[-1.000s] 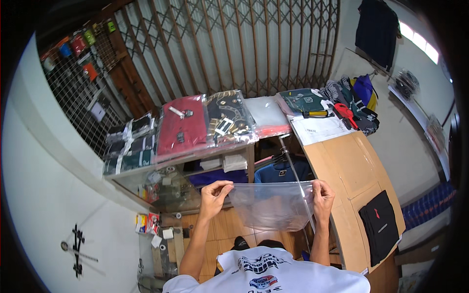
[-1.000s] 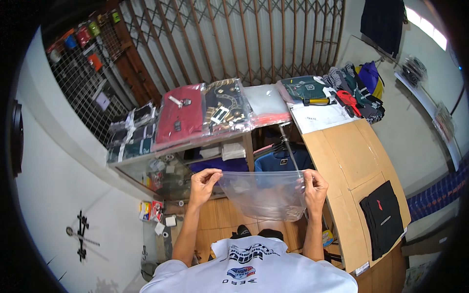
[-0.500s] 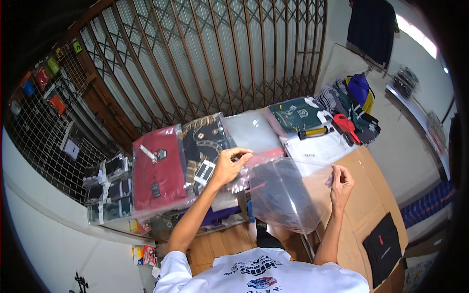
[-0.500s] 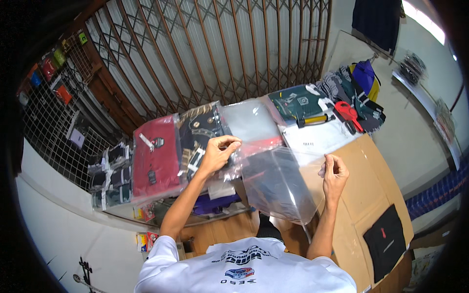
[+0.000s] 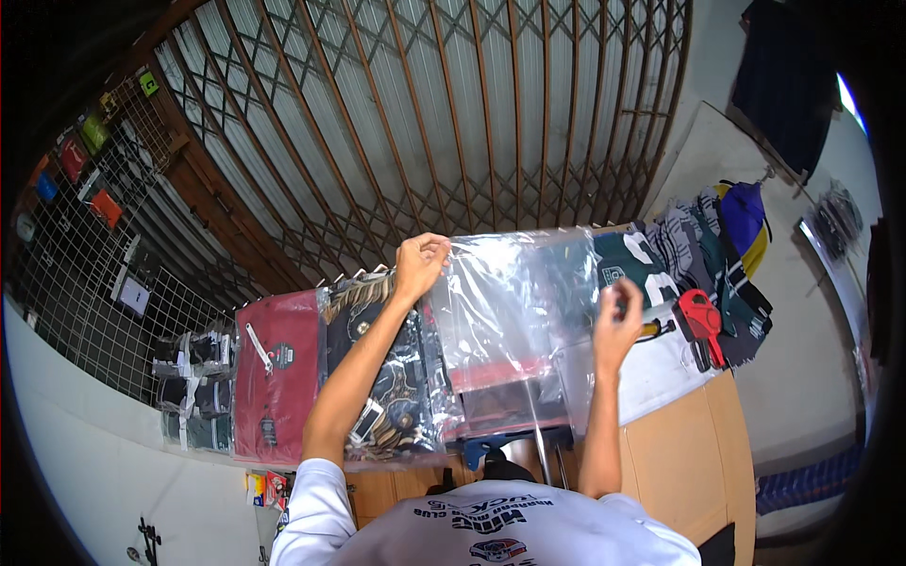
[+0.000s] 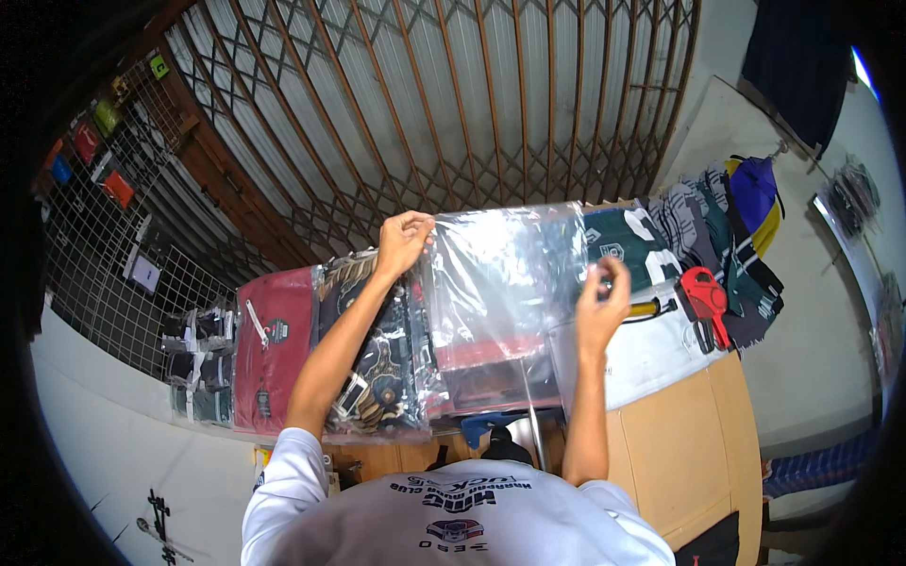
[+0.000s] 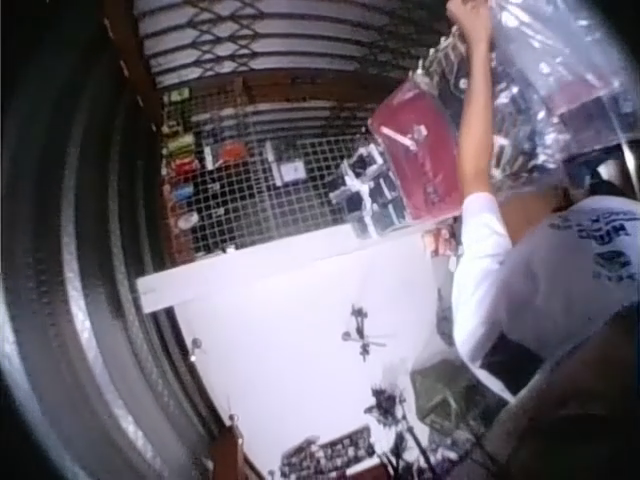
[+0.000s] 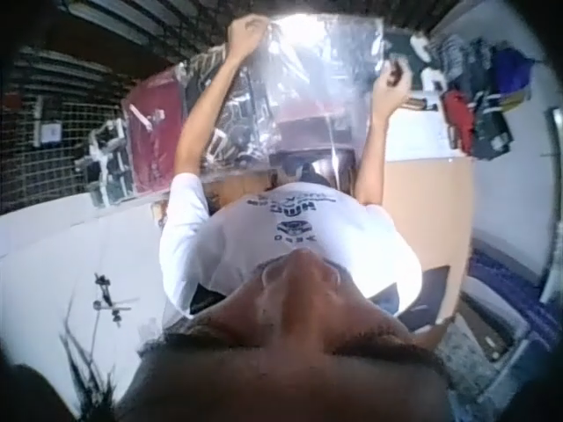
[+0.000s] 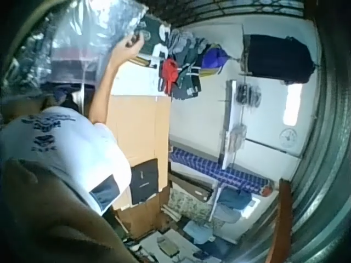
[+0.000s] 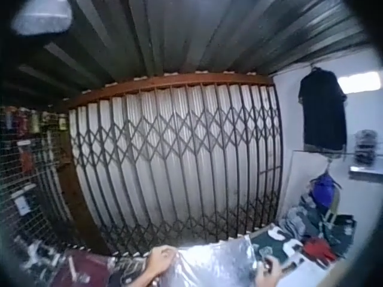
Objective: The person is removing shorts from plastic packaging and placing them on clothes hangers.
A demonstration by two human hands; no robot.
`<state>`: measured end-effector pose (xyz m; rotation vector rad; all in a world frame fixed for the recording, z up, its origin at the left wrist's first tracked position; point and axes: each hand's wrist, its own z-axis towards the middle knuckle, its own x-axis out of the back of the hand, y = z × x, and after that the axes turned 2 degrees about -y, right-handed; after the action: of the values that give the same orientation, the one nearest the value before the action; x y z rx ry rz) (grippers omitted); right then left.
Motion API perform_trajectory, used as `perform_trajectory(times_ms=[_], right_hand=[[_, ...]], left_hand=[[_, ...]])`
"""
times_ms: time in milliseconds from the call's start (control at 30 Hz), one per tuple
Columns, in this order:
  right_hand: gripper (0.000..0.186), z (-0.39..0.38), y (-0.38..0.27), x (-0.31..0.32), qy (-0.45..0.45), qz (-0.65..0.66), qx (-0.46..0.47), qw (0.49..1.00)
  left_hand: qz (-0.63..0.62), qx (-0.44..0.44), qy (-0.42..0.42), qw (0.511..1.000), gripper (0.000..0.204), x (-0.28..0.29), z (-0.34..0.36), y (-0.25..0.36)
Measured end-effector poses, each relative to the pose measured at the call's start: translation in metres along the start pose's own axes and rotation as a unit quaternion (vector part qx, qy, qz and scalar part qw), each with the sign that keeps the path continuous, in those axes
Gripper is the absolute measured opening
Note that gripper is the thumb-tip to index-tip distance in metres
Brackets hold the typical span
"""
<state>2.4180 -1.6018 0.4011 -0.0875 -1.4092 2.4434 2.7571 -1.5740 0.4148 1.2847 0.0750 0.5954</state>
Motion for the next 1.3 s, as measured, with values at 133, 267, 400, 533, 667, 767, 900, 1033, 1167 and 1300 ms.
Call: perform_trajectory(times_ms=[133,267,400,533,667,767,900,1033,1167,1300], right_hand=[[0.037,-0.057,0.027,-0.04,-0.168,-0.055,0.051,0.983],[0.051,-0.112,0.089,-0.067,-0.266,-0.115,0.103,0.952],[0.061,-0.162,0.119,-0.087,-0.431,-0.063,0.052,0.898],[0.061,-0.153,0.093,-0.09,-0.511,0.001,-0.079,0.856],[0.06,-0.13,0.097,-0.085,-0.506,0.027,-0.146,0.85],[0.044,-0.108,0.086,-0.083,-0.388,-0.002,-0.127,0.913],[0.04,-0.078,0.085,-0.072,-0.247,-0.111,0.044,0.962],[0.044,-0.073,0.084,-0.066,-0.231,-0.235,0.071,0.941],[0.051,-0.091,0.103,-0.065,-0.356,-0.24,0.02,0.903],[0.053,-0.117,0.111,-0.075,-0.423,-0.179,-0.013,0.888]], left_hand=[[0.046,0.046,0.036,0.997,0.014,0.015,0.044,-0.042],[0.116,0.072,0.016,0.99,0.011,0.018,0.075,-0.066],[0.188,0.08,0.047,0.978,0.01,0.025,0.088,-0.092],[0.302,0.07,0.103,0.945,0.032,0.016,0.08,-0.092],[0.357,-0.143,-0.04,0.922,0.039,-0.029,0.05,-0.085],[0.353,-0.073,-0.327,0.874,0.047,-0.068,-0.012,-0.094],[0.378,0.01,-0.509,0.773,0.057,-0.102,-0.083,-0.096],[0.432,0.091,-0.572,0.691,0.066,-0.102,-0.093,-0.101],[0.443,0.177,-0.621,0.621,0.067,-0.103,-0.087,-0.077],[0.464,0.149,-0.544,0.683,0.081,-0.11,-0.115,-0.086]])
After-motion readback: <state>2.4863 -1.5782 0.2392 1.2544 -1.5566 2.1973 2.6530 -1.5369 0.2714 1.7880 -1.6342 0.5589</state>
